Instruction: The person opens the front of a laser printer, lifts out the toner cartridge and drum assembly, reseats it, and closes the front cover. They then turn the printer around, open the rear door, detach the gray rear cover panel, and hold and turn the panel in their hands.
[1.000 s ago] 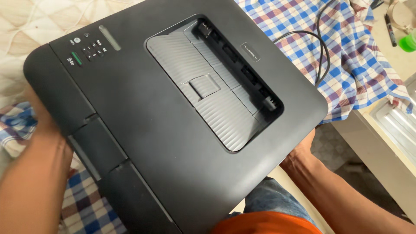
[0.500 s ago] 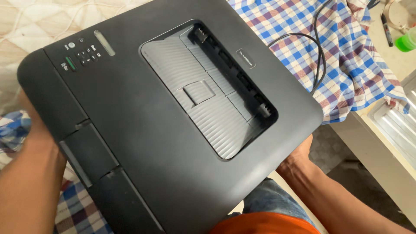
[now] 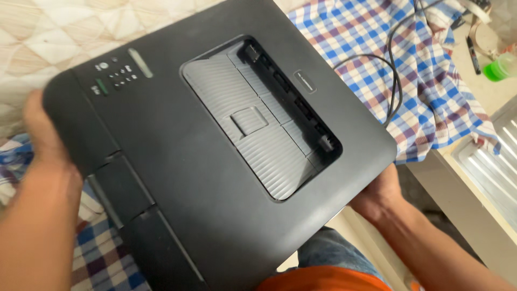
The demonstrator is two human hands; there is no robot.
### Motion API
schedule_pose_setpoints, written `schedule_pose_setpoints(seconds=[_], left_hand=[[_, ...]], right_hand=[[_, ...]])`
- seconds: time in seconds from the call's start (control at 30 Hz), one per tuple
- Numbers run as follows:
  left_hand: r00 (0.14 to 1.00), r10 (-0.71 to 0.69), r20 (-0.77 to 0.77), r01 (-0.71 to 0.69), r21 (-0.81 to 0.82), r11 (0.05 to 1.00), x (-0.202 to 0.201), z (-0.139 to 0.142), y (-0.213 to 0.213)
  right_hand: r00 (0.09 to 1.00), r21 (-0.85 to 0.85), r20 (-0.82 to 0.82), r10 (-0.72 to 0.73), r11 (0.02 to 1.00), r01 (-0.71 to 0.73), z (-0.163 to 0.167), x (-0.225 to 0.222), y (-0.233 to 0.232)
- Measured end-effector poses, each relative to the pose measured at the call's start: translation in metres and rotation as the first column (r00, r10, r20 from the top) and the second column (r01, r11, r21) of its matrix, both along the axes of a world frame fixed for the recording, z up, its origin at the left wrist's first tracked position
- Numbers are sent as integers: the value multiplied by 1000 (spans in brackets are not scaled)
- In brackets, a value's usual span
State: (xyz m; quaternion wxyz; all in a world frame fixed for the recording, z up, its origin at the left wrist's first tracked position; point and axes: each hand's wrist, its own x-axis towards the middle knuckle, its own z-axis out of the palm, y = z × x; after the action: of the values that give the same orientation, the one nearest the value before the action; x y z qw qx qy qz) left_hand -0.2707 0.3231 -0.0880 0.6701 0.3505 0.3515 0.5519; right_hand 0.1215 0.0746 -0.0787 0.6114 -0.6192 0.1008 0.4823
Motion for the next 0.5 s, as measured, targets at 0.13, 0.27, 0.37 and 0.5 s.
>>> schedule_pose_setpoints(seconds=[0.13,0.27,0.37,0.5], left_hand=[[952,64,-298,-41,82,996,-3,33,-9],[714,277,-642,-82,317,945,7,45,-30],[411,362,-837,-18,390,921,14,47,-50],[-91,379,-921,113,368,923,33,56,-65]], right_hand=[[993,20,111,-41,999,39,25,2,-4],[873,155,443,203,942,-297,48,15,-9],[374,-139,793,480,741,-656,65,30,0],[-215,-569,755,619,457,-684,84,35,29]])
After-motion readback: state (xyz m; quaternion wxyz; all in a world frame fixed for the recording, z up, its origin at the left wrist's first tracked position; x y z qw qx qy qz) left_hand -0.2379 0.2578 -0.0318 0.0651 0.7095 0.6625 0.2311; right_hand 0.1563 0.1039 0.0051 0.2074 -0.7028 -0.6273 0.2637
